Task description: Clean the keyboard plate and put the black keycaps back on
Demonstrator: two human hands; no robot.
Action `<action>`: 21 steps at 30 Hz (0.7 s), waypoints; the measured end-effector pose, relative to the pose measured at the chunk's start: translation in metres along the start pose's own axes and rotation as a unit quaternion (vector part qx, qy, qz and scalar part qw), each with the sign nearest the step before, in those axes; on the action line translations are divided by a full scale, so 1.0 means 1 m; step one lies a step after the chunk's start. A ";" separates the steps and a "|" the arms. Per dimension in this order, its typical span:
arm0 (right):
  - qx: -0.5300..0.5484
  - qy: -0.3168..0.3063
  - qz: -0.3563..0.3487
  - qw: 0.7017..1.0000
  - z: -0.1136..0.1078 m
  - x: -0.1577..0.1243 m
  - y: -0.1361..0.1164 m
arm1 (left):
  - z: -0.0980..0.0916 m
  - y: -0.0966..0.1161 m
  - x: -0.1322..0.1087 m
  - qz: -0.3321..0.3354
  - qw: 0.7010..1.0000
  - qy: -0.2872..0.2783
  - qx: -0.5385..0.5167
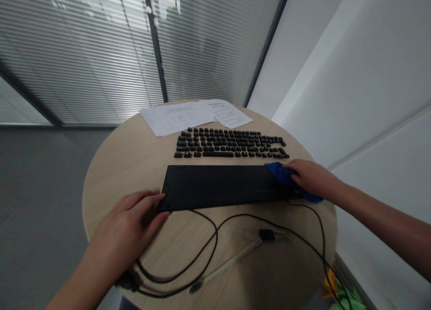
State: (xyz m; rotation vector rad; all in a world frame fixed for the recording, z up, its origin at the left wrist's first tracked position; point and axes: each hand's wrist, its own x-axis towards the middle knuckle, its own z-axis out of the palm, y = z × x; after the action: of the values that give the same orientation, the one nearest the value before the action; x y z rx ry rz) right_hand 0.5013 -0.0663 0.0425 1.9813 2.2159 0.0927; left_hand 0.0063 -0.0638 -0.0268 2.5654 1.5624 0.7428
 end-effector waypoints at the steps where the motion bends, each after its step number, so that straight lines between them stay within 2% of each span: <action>1: 0.017 0.020 -0.018 0.999 -0.010 0.006 -0.014 | 0.000 0.000 0.000 0.000 1.000 -0.002 0.001; 5: 0.095 0.047 -0.091 0.990 -0.038 0.037 -0.086 | -0.001 0.001 0.000 -0.006 1.000 -0.007 0.007; 7: 0.116 0.023 -0.114 0.986 -0.042 0.053 -0.117 | -0.002 0.001 0.000 -0.004 1.000 -0.010 0.006; 9: 0.115 -0.017 -0.126 0.985 -0.041 0.068 -0.139 | -0.002 0.001 0.000 -0.005 1.000 -0.011 0.004; 12: 0.106 -0.061 -0.127 0.984 -0.038 0.081 -0.150 | -0.002 0.002 -0.001 -0.017 1.000 -0.012 -0.001; 21: 0.134 -0.094 -0.139 0.977 -0.035 0.091 -0.140 | -0.002 0.002 -0.003 -0.012 1.000 -0.005 -0.009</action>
State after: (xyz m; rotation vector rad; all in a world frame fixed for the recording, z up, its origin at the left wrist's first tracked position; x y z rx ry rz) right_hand 0.3486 0.0098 0.0473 1.6860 2.4534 -0.4311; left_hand 0.0062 -0.0676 -0.0250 2.5290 1.5739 0.7365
